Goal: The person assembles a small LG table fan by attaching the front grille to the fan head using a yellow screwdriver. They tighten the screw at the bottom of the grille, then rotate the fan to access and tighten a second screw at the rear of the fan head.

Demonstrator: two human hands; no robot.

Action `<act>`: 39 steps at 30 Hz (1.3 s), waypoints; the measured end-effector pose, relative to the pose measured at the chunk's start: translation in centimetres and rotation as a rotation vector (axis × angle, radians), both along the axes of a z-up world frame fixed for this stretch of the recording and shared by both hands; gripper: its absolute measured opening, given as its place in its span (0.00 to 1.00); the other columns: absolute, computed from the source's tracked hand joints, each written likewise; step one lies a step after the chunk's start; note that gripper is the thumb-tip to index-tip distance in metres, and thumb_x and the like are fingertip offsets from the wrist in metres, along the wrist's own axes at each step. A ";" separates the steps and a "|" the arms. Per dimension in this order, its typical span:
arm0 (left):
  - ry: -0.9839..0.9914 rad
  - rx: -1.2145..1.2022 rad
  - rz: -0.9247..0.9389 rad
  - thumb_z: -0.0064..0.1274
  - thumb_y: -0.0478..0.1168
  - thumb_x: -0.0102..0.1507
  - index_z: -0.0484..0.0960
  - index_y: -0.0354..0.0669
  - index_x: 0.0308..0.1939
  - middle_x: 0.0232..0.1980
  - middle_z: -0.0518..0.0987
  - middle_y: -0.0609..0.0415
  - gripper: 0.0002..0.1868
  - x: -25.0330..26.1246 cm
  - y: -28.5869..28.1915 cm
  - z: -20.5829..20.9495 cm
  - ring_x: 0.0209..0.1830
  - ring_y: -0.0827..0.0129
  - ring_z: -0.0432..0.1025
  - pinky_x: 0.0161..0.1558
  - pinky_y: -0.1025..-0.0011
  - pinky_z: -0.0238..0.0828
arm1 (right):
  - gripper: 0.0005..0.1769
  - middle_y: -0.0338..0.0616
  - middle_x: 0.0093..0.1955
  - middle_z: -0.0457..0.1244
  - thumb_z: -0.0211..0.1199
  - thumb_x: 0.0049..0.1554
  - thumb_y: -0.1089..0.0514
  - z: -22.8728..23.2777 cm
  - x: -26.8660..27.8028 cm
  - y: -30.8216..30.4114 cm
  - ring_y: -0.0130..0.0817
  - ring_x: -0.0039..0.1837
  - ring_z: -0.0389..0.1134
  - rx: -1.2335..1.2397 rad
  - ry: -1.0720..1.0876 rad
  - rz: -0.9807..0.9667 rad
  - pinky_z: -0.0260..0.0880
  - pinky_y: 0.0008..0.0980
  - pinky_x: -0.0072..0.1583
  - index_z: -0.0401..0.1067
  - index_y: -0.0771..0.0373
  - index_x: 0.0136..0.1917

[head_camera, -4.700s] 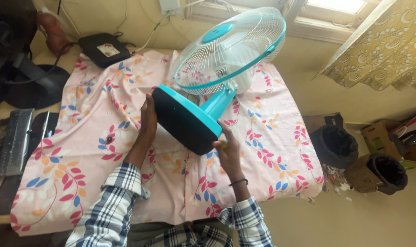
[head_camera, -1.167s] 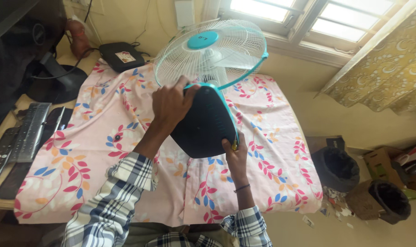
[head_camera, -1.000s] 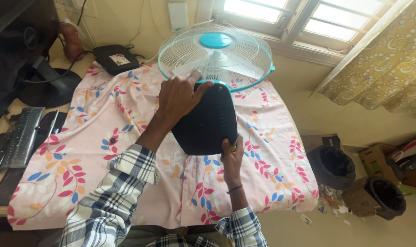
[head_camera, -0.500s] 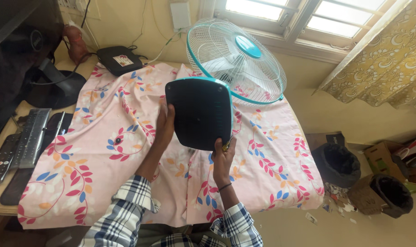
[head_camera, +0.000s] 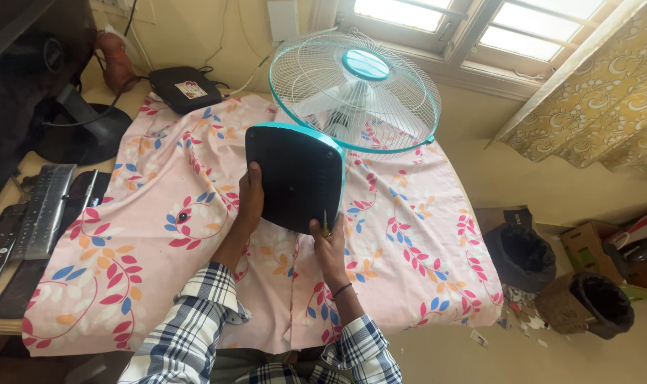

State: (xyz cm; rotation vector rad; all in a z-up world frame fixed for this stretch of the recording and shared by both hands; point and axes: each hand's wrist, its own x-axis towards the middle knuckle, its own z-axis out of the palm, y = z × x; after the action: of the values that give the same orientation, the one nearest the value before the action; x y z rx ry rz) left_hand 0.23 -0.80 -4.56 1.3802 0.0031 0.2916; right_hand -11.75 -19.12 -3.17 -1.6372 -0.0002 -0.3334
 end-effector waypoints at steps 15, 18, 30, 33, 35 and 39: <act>0.000 -0.084 -0.168 0.31 0.74 0.66 0.67 0.31 0.71 0.69 0.73 0.48 0.50 -0.2 0.6 -3.4 0.68 0.64 0.66 0.68 0.67 0.59 | 0.27 0.59 0.54 0.68 0.71 0.59 0.55 0.0 -0.5 -0.6 0.45 0.57 0.71 -0.375 -0.119 -0.092 0.70 0.42 0.56 0.62 0.67 0.64; -0.027 -0.200 -0.230 0.33 0.74 0.66 0.63 0.33 0.73 0.72 0.69 0.49 0.50 -0.7 -0.2 -3.2 0.71 0.64 0.63 0.71 0.67 0.56 | 0.34 0.54 0.51 0.70 0.69 0.56 0.55 0.6 -0.3 -1.6 0.41 0.51 0.75 -0.243 -0.079 -0.075 0.75 0.38 0.49 0.56 0.66 0.68; 0.043 -0.270 -0.398 0.40 0.76 0.62 0.59 0.35 0.76 0.76 0.65 0.50 0.54 -2.9 -1.5 -0.7 0.75 0.63 0.59 0.73 0.64 0.55 | 0.29 0.57 0.47 0.71 0.66 0.60 0.53 -0.2 -0.5 -3.8 0.49 0.49 0.76 -0.355 -0.006 -0.056 0.73 0.43 0.48 0.54 0.64 0.65; 0.044 -0.256 -0.376 0.40 0.76 0.62 0.57 0.38 0.78 0.78 0.63 0.52 0.54 -3.1 -0.6 0.2 0.77 0.66 0.56 0.74 0.66 0.51 | 0.30 0.59 0.50 0.70 0.66 0.59 0.54 0.1 -0.8 -2.3 0.53 0.52 0.75 -0.364 -0.072 -0.079 0.72 0.45 0.51 0.54 0.65 0.66; 0.073 -0.241 -0.351 0.39 0.76 0.62 0.58 0.38 0.78 0.78 0.62 0.52 0.54 -3.2 0.2 0.5 0.77 0.65 0.56 0.74 0.66 0.50 | 0.29 0.59 0.52 0.70 0.66 0.59 0.54 0.4 -1.1 -1.4 0.54 0.54 0.74 -0.361 -0.088 -0.097 0.71 0.46 0.51 0.55 0.66 0.66; 0.001 -0.096 -0.226 0.41 0.69 0.67 0.66 0.38 0.73 0.69 0.73 0.53 0.44 -3.7 1.7 0.2 0.68 0.67 0.65 0.68 0.67 0.58 | 0.29 0.60 0.54 0.69 0.68 0.59 0.54 1.0 -1.6 -0.3 0.55 0.56 0.73 -0.366 -0.139 -0.104 0.70 0.47 0.54 0.58 0.67 0.65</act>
State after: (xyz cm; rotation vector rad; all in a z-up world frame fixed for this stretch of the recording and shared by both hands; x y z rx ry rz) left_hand -3.51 0.94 -4.40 1.2721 -0.1360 0.1006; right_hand -13.32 -19.42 -2.15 -1.9769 -0.0856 -0.5518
